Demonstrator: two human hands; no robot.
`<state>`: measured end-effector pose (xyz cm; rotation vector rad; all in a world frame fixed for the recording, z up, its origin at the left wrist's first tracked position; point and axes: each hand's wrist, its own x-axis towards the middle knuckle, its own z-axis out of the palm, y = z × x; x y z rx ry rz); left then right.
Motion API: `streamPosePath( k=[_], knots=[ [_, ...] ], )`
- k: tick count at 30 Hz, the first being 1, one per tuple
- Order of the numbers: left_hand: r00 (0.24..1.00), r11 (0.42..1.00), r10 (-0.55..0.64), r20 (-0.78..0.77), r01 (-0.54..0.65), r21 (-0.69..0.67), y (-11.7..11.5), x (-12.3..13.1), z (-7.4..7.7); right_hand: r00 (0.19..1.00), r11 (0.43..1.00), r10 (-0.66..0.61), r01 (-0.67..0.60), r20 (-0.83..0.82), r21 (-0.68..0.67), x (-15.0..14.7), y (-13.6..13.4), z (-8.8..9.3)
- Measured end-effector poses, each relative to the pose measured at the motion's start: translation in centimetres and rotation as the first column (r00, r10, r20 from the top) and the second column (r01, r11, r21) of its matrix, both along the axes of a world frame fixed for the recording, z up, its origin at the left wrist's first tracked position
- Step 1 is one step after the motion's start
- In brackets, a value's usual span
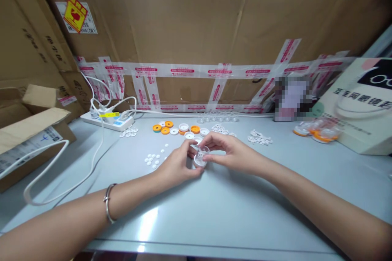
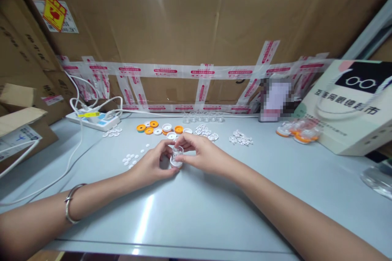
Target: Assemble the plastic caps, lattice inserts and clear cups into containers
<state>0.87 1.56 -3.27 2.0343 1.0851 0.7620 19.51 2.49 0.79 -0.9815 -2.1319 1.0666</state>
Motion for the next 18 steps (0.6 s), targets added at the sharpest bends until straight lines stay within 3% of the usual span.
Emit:
streamPosePath(
  k=[7,12,14,18],
  knots=[
    [1.0,1.0,0.013,0.008,-0.013,0.005,0.1,-0.1,-0.3,0.999,0.996,0.042,-0.044,0.03,0.072,-0.1,0.0,-1.5],
    [0.987,0.998,0.03,0.16,-0.021,-0.056,0.2,-0.2,-0.1,0.994,0.994,0.1,-0.098,-0.049,0.041,-0.2,-0.1,-1.9],
    [0.95,0.991,0.071,0.306,-0.031,-0.134,0.2,0.0,0.3,0.988,0.998,0.06,-0.058,-0.146,0.012,-0.2,0.0,-1.7],
    [0.805,0.951,0.208,0.556,-0.034,-0.307,-0.1,0.2,1.9,0.942,0.998,-0.058,0.042,-0.331,-0.055,-0.4,-0.2,-0.4]
  ],
)
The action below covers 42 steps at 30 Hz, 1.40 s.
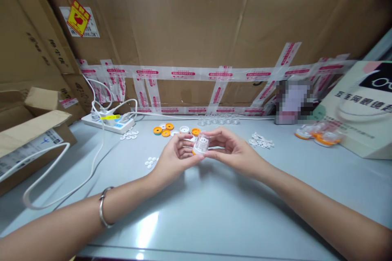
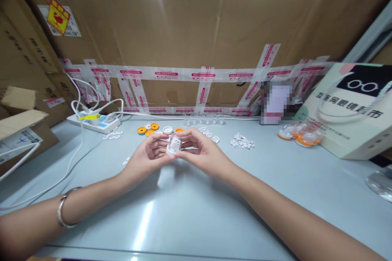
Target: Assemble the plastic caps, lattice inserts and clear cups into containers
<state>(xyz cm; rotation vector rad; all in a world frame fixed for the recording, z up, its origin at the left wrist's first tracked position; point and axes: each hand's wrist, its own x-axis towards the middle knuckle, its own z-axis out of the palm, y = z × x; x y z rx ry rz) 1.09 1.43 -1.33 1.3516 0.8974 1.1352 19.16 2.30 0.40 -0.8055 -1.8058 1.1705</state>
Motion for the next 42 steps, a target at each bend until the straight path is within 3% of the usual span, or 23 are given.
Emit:
streamPosePath(
  k=[6,10,15,23,30,38,42],
  knots=[
    [0.981,0.997,0.053,0.186,-0.041,-0.065,-1.2,0.1,1.9,0.971,0.991,-0.136,0.136,-0.195,-0.013,-1.0,-1.6,2.1],
    [0.968,0.995,0.083,0.238,-0.066,-0.079,-1.9,0.3,2.2,0.945,0.979,-0.197,0.204,-0.262,0.0,-1.6,-2.2,2.1],
    [0.947,0.974,0.095,0.308,-0.024,-0.226,-2.4,0.5,2.4,0.939,0.977,-0.215,0.21,-0.269,-0.048,-1.6,-2.1,2.0],
    [0.962,0.968,-0.004,0.274,0.072,-0.24,-2.4,0.4,2.7,0.929,0.971,-0.241,0.234,-0.28,-0.057,-1.4,-1.9,2.1],
    [0.963,0.969,-0.098,0.25,0.15,-0.198,-2.2,0.0,3.1,0.947,0.97,-0.222,0.238,-0.234,0.044,-1.4,-2.2,2.3],
    [0.928,0.92,-0.242,0.282,0.312,-0.236,-1.8,-0.9,3.2,0.962,0.969,-0.176,0.206,-0.208,0.135,-0.8,-2.5,2.3],
    [0.941,0.93,-0.233,0.246,0.29,-0.226,-1.9,-0.8,3.5,0.97,0.968,-0.147,0.18,-0.192,0.172,-0.8,-2.6,2.0]
  ],
)
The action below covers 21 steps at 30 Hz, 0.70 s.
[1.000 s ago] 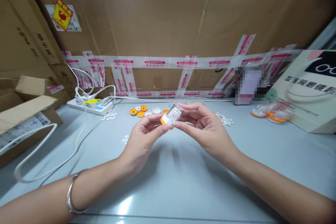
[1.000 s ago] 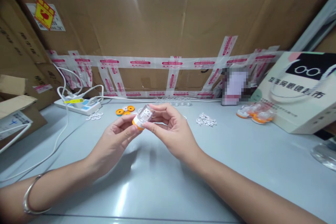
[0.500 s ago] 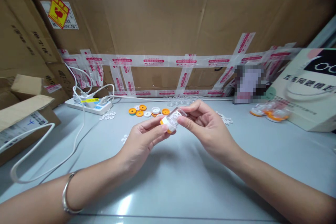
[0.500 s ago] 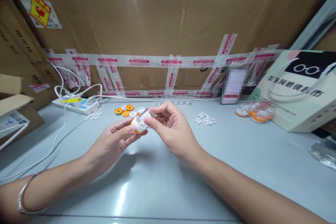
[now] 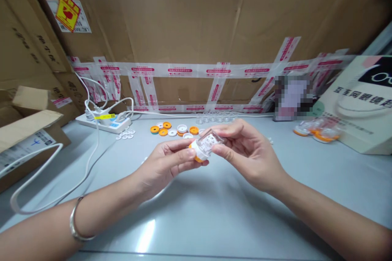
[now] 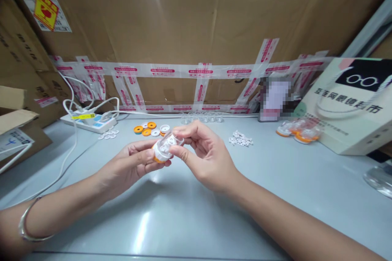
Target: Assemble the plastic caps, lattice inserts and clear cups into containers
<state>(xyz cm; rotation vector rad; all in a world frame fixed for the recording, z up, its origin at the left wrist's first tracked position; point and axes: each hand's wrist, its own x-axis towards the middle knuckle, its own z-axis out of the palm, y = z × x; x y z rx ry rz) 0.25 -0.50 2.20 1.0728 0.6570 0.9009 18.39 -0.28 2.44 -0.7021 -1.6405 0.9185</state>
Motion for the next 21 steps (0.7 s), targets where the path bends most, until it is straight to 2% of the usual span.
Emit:
streamPosePath(
  k=[4,6,8,10,12,14,17,21],
  knots=[
    [0.99,0.99,0.138,-0.027,-0.137,0.018,-0.1,0.6,-0.5,0.999,1.0,0.011,-0.011,-0.032,-0.024,-0.2,0.3,-0.5],
    [0.981,0.98,0.191,-0.031,-0.189,0.056,-0.1,0.9,-1.0,0.999,0.997,0.036,-0.039,-0.038,-0.071,-0.3,0.5,-0.5],
    [0.971,0.967,0.236,-0.037,-0.231,0.11,-0.2,1.1,-1.4,1.0,0.992,0.005,-0.007,-0.023,-0.127,-0.2,0.6,-0.3],
    [0.957,0.951,0.284,-0.055,-0.274,0.145,-0.3,1.1,-1.6,0.997,0.982,-0.054,0.062,0.048,-0.179,-0.1,0.6,0.0],
    [0.948,0.942,0.309,-0.077,-0.294,0.163,-0.4,1.1,-1.6,0.986,0.97,-0.058,0.092,0.155,-0.223,0.0,0.6,0.4],
    [0.95,0.946,0.3,-0.082,-0.285,0.157,-0.4,1.1,-1.4,0.977,0.969,0.004,0.049,0.214,-0.242,0.1,0.5,0.7],
    [0.968,0.967,0.246,-0.046,-0.242,0.086,-0.5,0.9,-0.8,0.975,0.978,0.088,-0.046,0.203,-0.204,0.1,0.2,1.1],
    [0.986,0.985,0.167,0.0,-0.167,-0.033,-0.6,0.6,-0.1,0.963,0.986,0.122,-0.089,0.241,-0.144,0.5,0.0,1.2]
  ],
)
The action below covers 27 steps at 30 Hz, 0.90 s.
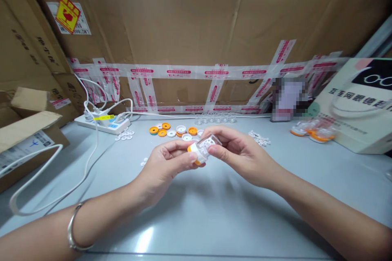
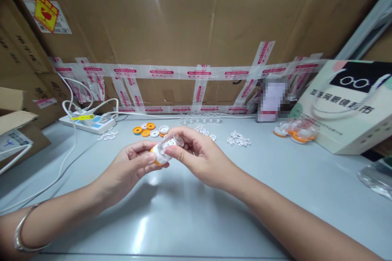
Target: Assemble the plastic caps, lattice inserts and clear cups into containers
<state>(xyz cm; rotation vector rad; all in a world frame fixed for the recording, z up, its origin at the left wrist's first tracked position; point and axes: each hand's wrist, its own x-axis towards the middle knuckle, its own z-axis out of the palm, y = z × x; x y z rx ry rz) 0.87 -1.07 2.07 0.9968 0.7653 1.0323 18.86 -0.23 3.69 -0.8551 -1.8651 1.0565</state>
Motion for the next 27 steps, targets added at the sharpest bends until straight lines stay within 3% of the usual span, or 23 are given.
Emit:
streamPosePath(
  k=[7,13,19,24,27],
  knots=[
    [0.969,0.968,-0.233,0.079,0.239,-0.075,0.7,-0.7,-0.4,0.991,0.979,0.086,-0.104,0.106,0.176,0.9,0.3,0.2],
    [0.973,0.972,-0.228,0.035,0.23,-0.059,0.5,-0.7,-0.3,0.984,0.915,0.068,-0.127,0.165,0.383,1.3,0.4,-0.1],
    [0.989,0.993,-0.038,-0.141,0.053,0.102,-0.3,-0.1,-0.7,0.973,0.967,-0.041,-0.018,0.226,0.255,1.2,0.6,-0.6],
    [0.961,0.952,0.128,-0.246,-0.049,0.303,-1.0,0.3,-1.3,0.973,0.992,-0.095,0.076,0.211,0.096,0.5,0.6,-1.1],
    [0.953,0.933,0.161,-0.255,-0.062,0.356,-0.9,0.4,-1.4,0.984,0.994,-0.107,0.111,0.146,-0.019,0.2,0.5,-1.3]
  ],
)
